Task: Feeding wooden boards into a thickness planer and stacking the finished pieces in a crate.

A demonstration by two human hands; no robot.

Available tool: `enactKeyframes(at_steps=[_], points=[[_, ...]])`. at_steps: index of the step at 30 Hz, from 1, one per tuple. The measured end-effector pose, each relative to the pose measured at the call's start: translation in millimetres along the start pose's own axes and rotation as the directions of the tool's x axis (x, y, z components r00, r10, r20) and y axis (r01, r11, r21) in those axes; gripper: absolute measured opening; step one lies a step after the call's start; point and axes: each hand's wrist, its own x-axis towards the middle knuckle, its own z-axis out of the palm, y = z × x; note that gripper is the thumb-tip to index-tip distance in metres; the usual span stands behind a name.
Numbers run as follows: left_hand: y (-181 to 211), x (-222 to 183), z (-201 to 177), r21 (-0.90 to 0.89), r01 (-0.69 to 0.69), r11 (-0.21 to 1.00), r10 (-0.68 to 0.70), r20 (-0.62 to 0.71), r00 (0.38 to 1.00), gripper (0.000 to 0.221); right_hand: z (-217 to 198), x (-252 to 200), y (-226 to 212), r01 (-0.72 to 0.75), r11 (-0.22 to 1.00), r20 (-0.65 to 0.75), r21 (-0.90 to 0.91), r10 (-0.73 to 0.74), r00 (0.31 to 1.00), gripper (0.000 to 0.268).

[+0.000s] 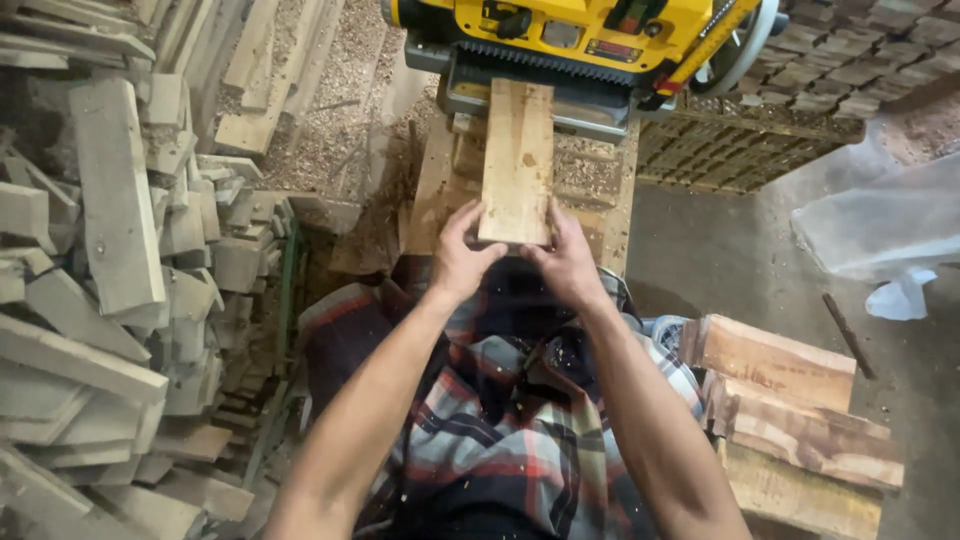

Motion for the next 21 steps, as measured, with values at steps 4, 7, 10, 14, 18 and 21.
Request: enactKeyframes(at_steps=[4, 7, 10, 14, 18, 21], points=[[-18.9, 2.5, -4.9, 0.141, -0.009, 0.990, 0.002, 0.046, 0.999, 0.077, -0.5, 2.8, 22.7, 0.057, 0.930, -0.028, -0.364, -0.072, 0.997, 0.080], [-23.8, 22.0, -4.0, 0.163, -0.005, 0.987, -0.003, 0.051, 0.999, 0.076, 0.8, 24.1, 44.3, 0.104, 0.805, -0.030, -0.584, -0.149, 0.988, 0.074], [-21.9, 42.4, -7.6, 0.235, 0.013, 0.972, -0.039, 0.106, 0.994, 0.077, 1.2, 47.7, 62.6, 0.110, 0.753, 0.000, -0.649, -0.144, 0.990, 0.072], [-31.4, 62.2, -17.6, 0.274, -0.049, 0.960, -0.029, 0.275, 0.961, 0.082, 0.2, 48.9, 54.0, 0.148, 0.671, 0.085, -0.727, -0.127, 0.988, 0.070], [1.5, 51.1, -28.9, 0.323, -0.106, 0.940, -0.011, 0.341, 0.940, 0.075, -1.9, 43.9, 61.4, 0.187, 0.638, 0.098, -0.747, -0.171, 0.980, 0.070], [12.5, 53.1, -30.3, 0.279, -0.207, 0.938, 0.101, 0.351, 0.931, 0.068, -2.7, 44.1, 48.5, 0.198, 0.630, 0.103, -0.751, -0.185, 0.977, 0.062]])
